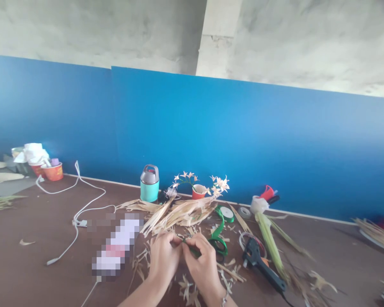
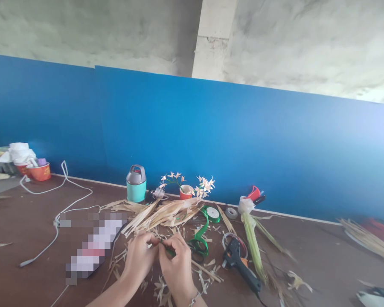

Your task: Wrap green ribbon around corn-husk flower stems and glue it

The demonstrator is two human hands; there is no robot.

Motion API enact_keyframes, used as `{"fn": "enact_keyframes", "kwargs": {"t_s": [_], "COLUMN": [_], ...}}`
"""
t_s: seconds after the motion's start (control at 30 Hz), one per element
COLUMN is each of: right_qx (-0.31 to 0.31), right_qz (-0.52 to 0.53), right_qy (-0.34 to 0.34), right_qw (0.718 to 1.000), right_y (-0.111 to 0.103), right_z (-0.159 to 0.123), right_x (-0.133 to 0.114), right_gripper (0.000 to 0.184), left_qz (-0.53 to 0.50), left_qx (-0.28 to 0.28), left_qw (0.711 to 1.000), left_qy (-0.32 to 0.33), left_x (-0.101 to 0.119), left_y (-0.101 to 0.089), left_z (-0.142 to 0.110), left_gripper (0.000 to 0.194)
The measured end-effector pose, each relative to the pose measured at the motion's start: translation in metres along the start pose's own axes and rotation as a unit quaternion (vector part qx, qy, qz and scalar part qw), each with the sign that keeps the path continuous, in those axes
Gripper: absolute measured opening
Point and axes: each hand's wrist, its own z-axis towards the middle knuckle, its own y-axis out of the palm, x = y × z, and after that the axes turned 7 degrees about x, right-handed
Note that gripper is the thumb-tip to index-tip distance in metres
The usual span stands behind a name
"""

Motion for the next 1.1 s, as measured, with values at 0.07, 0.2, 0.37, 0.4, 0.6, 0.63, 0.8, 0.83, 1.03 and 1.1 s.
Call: {"fn": "enact_keyframes", "kwargs": {"t_s": [0.07,0.2,0.37,0.4,0.6,0.63,0.8,0.83,1.03,1.1], "right_qx": [0.010,0.011,0.025,0.026,0.029,0.030,0.060,0.065,0.074,0.078], "right_qz": [-0.009,-0.021,-0.027,-0.027,-0.035,-0.038,-0.048,-0.049,-0.056,-0.061], "right_qy": [0.003,0.015,0.034,0.038,0.061,0.063,0.057,0.056,0.051,0.052], "right_qw": [1.000,1.000,0.999,0.999,0.997,0.997,0.995,0.995,0.994,0.994], "right_y": [0.001,0.004,0.006,0.006,0.009,0.009,0.011,0.011,0.012,0.011], "right_z": [-0.001,-0.002,-0.003,-0.004,-0.004,-0.004,-0.004,-0.003,-0.002,-0.001], "right_x": [0.001,0.003,0.005,0.005,0.003,0.003,0.003,0.003,0.001,0.003], "right_gripper": [0.012,0.012,0.012,0.012,0.015,0.015,0.016,0.016,0.018,0.018], "left_qz": [-0.002,-0.010,-0.004,0.001,0.041,0.046,0.070,0.072,0.050,0.038], "left_qx": [-0.002,-0.007,-0.014,-0.011,0.013,0.015,0.037,0.039,0.017,0.004], "left_qw": [1.000,1.000,1.000,1.000,0.999,0.998,0.993,0.993,0.997,0.998], "left_qy": [0.001,-0.013,-0.018,-0.012,0.031,0.039,0.087,0.091,0.058,0.055], "left_x": [0.000,0.001,0.002,0.002,0.002,0.002,0.003,0.002,0.003,0.005], "left_y": [0.001,0.001,0.002,0.002,0.003,0.003,0.004,0.004,0.006,0.005], "left_z": [0.000,0.000,-0.001,-0.001,-0.002,-0.002,-0.003,-0.003,-0.003,-0.003], "left_gripper": [0.016,0.015,0.015,0.015,0.019,0.019,0.019,0.019,0.018,0.018]}}
